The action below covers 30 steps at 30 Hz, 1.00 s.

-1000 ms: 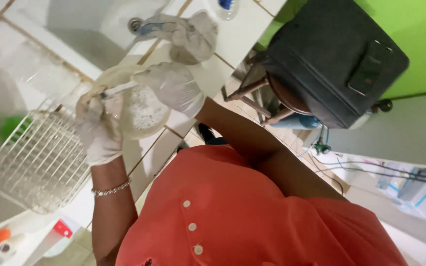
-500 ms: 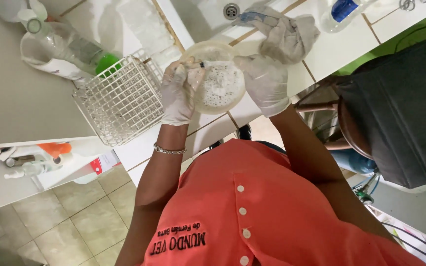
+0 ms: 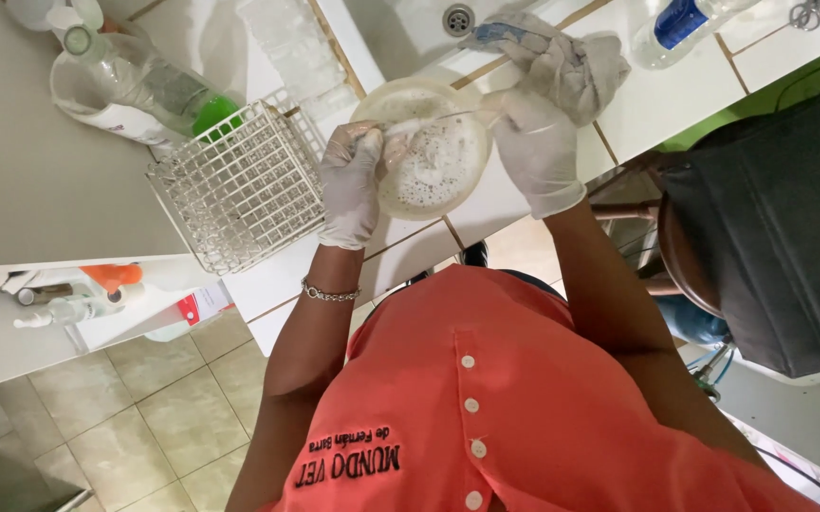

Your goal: The person scrubs a small metal instrument with a brush in a bowl of soapy water, repeatedly rinsing and scrubbing it. The person handles the instrument and brush with gloved hands over a sink area.

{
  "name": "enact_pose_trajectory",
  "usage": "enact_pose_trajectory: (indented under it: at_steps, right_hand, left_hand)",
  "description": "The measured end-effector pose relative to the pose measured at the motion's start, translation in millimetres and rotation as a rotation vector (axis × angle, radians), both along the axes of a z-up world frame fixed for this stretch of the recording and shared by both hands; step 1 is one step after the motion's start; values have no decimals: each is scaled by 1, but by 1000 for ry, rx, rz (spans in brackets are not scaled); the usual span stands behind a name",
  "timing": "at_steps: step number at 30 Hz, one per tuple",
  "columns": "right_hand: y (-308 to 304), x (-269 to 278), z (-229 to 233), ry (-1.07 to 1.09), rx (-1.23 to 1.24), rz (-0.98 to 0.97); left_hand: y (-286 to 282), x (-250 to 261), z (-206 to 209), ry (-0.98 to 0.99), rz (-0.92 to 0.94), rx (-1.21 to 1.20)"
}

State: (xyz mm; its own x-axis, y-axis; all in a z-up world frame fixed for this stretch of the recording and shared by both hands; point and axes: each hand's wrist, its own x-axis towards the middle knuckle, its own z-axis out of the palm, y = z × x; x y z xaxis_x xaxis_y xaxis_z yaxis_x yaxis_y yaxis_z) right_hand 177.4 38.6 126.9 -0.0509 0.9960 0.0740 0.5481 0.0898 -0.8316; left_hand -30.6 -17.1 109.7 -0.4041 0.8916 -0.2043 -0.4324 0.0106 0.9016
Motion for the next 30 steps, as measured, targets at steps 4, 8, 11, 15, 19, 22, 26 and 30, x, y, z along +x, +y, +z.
enact_pose_trajectory:
  at_steps: [4,8,11,15,19,22,26,30]
  right_hand:
    - [-4,-2,55,260,-83,-56]
    - [5,-3,22,176,17,155]
    - [7,-12,2,218,22,165]
    - [8,-5,45,200,-39,198]
    - [14,1,64,371,-386,-277]
    - [18,-2,52,294,-342,-206]
    - [27,-15,10,19,-125,160]
    - [49,-12,-34,-303,56,365]
  left_hand:
    - [-3,-11,0,-76,-106,60]
    - [-4,-3,3,148,-151,-3]
    - [-1,3,10,-60,-107,-74]
    - [-6,-11,3,111,-190,27]
    - [-8,-22,1,236,-145,25]
    - [-7,-26,-18,114,-125,18]
    - [-8,-22,-26,-214,-171,98]
    - [-12,-19,-18,-383,-199,161]
